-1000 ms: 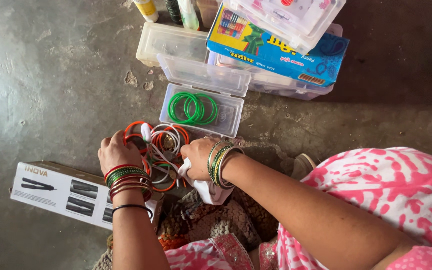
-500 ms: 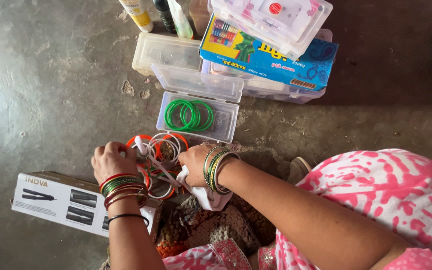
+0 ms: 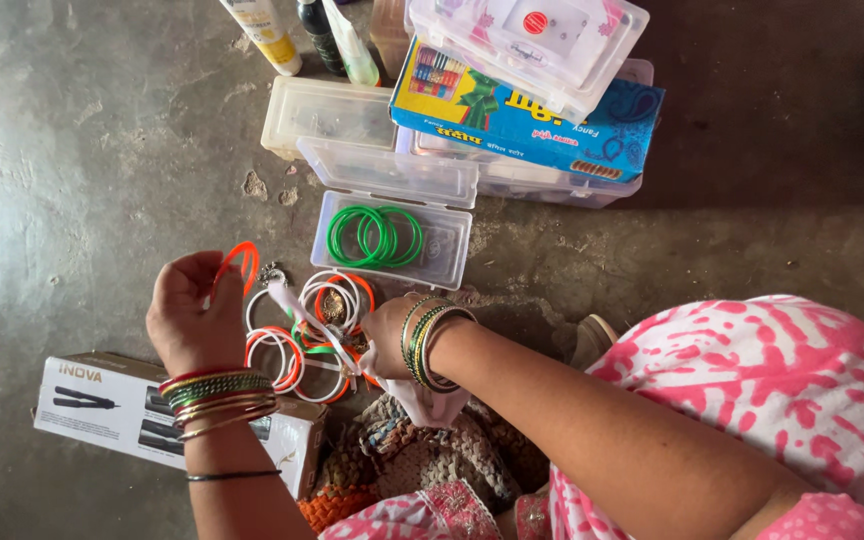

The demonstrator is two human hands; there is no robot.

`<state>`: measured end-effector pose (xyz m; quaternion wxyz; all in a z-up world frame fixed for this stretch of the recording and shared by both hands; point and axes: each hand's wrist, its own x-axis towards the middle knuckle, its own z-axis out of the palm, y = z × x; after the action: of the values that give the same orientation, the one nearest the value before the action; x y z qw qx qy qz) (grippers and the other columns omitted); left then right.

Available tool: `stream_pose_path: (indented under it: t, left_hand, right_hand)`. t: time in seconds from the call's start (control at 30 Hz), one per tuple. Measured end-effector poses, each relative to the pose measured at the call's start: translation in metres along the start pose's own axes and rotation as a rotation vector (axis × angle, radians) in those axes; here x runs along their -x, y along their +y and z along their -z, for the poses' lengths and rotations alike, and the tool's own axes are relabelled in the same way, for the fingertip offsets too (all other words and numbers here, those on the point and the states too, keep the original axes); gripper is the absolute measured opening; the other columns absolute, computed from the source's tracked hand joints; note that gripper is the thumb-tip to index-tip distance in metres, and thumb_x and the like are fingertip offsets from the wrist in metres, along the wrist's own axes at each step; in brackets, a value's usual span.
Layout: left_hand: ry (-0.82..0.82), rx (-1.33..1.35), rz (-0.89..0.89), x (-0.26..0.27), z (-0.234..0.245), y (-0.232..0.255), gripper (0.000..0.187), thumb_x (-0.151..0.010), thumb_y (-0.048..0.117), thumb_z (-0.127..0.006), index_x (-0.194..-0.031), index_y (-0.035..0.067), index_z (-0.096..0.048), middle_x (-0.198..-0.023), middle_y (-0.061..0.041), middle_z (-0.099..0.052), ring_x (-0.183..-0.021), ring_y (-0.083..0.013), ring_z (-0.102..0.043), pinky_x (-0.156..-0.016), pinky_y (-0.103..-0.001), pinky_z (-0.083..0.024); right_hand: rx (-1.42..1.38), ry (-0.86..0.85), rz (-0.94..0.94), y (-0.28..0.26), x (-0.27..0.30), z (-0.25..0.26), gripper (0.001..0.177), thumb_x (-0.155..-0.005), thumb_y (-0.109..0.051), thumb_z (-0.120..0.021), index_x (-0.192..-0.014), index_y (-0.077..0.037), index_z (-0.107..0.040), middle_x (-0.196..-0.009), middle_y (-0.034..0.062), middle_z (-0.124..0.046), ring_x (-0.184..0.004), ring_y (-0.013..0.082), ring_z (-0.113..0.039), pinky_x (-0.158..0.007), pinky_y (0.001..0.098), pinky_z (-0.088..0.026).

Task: The person sits on the floor and wipes colorful bangles with a white cloth. They pick up bangles from a plastic container, wipe them individually, and place them back into the container. The person also wipes a small black object and a clear plastic box before continuing with the bangles.

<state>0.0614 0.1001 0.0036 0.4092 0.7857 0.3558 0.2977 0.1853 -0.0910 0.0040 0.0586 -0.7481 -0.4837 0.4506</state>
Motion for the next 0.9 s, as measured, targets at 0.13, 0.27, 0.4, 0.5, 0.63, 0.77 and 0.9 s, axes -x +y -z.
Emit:
stream_pose_path:
  t: [0.13,0.27,0.4,0.5,0.63,0.77,0.9]
  left_hand:
    - [0.022,0.146,-0.024,0.004,0.004,0.022,0.014,-0.098,0.005,-0.074,-0.111,0.001,-0.070,-0.102,-0.002,-0.072,-0.091,-0.0063,-0.064,-0.084,-0.023,-0.053]
    - [0.081,-0.093,-0.116,0.023,0.004,0.035,0.016,-0.098,0.005,-0.073,-0.113,0.002,-0.069,-0.101,-0.005,-0.071,-0.088,-0.0109,-0.065,-0.080,-0.026,-0.054]
    - [-0.218,-0.207,0.069,0.056,-0.026,0.021,0.034,-0.089,0.010,-0.076,-0.122,0.005,-0.066,-0.090,-0.006,-0.072,-0.081,-0.0143,-0.068,-0.076,-0.029,-0.056]
    - [-0.418,0.114,0.276,0.079,-0.051,0.000,0.042,-0.089,0.007,-0.076,-0.128,0.000,-0.062,-0.094,-0.006,-0.075,-0.087,-0.0142,-0.071,-0.081,-0.029,-0.057]
    - [-0.352,0.377,0.391,0.083,-0.054,-0.016,0.044,-0.088,0.004,-0.071,-0.130,-0.006,-0.059,-0.102,-0.009,-0.079,-0.094,-0.0141,-0.076,-0.087,-0.027,-0.061]
    - [-0.313,0.316,0.423,0.092,-0.055,-0.019,0.038,-0.089,0.007,-0.073,-0.125,-0.003,-0.064,-0.102,-0.013,-0.077,-0.089,-0.0145,-0.074,-0.083,-0.028,-0.059]
    - [-0.320,0.004,0.305,0.104,-0.062,-0.014,0.027,-0.095,0.018,-0.071,-0.114,-0.001,-0.073,-0.095,-0.010,-0.078,-0.085,-0.0103,-0.071,-0.079,-0.025,-0.056]
  right_hand:
    - [0.029,0.035,0.042,0.002,-0.001,-0.003,0.048,-0.089,-0.049,-0.064,-0.109,-0.006,-0.074,-0.110,0.0213,-0.073,-0.106,0.0363,-0.071,-0.095,0.0459,-0.055]
    - [0.046,0.006,0.005,-0.001,0.007,0.001,0.049,-0.089,-0.049,-0.063,-0.109,-0.005,-0.075,-0.110,0.0210,-0.074,-0.104,0.0356,-0.072,-0.094,0.0454,-0.056]
    - [0.027,-0.052,-0.054,-0.004,0.019,0.007,0.045,-0.092,-0.044,-0.061,-0.106,-0.005,-0.079,-0.110,0.0222,-0.076,-0.103,0.0344,-0.075,-0.094,0.0449,-0.057]
    - [0.040,-0.041,-0.083,-0.005,0.022,0.007,0.046,-0.090,-0.046,-0.065,-0.110,-0.006,-0.076,-0.116,0.0209,-0.073,-0.109,0.0325,-0.071,-0.095,0.0432,-0.056]
    - [0.088,-0.026,-0.049,-0.001,0.028,0.003,0.044,-0.090,-0.043,-0.066,-0.113,-0.008,-0.077,-0.120,0.0194,-0.072,-0.112,0.0315,-0.070,-0.097,0.0428,-0.055]
    - [0.109,-0.013,-0.077,-0.002,0.029,0.003,0.042,-0.089,-0.038,-0.068,-0.117,-0.007,-0.075,-0.120,0.0193,-0.072,-0.112,0.0314,-0.071,-0.096,0.0432,-0.056]
    - [0.085,0.020,-0.060,0.003,0.026,-0.001,0.045,-0.088,-0.040,-0.068,-0.120,-0.008,-0.072,-0.120,0.0185,-0.072,-0.113,0.0315,-0.071,-0.096,0.0442,-0.056]
